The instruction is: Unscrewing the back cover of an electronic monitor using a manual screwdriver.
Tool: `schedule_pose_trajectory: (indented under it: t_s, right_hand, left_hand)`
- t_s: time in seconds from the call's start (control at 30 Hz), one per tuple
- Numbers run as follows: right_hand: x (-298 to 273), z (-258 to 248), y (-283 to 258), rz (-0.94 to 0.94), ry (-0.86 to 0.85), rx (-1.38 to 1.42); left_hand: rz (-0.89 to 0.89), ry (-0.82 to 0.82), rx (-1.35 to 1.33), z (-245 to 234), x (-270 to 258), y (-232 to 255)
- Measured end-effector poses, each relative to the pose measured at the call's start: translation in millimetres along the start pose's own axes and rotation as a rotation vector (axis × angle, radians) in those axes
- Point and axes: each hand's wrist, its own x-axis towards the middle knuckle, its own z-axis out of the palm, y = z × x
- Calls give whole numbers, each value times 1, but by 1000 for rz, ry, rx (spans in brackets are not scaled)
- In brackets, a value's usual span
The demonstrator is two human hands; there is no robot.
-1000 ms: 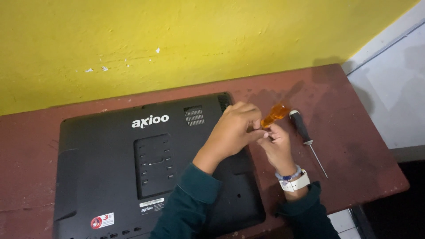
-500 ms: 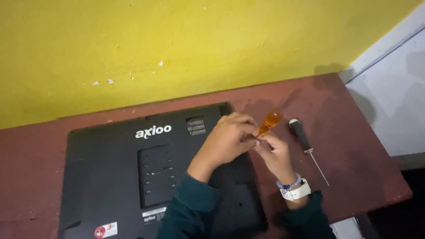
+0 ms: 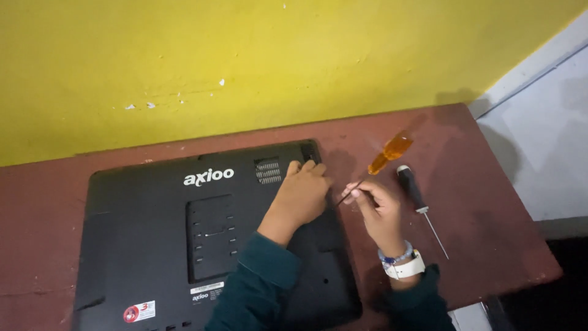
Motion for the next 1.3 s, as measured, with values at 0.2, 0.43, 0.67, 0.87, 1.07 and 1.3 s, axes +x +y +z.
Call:
schedule_pose_trajectory:
  t_s: [0.2,0.43,0.67,0.87,1.07,1.3]
  right_hand:
    - [-2,-2,4,43,33,186]
    - [-4,-6,15,90,86,271]
    - [-5,-5,-6,178,154,224]
    - [-7,-7,36,205,304,422]
    - [-25,-4,44,143,273,390]
    - [-55,11,47,251,273,389]
  left_hand:
    - [19,-157,-112,-6,-2,8]
    - [38,-81,-127,16,-1,13]
    - [89,46,-34,29,0,2]
    - [-104,292,-125,-60,-66,-26]
    - [-514,673,-87,-75,-316,-123]
    - [-1458,776,10,-56,-532,-183]
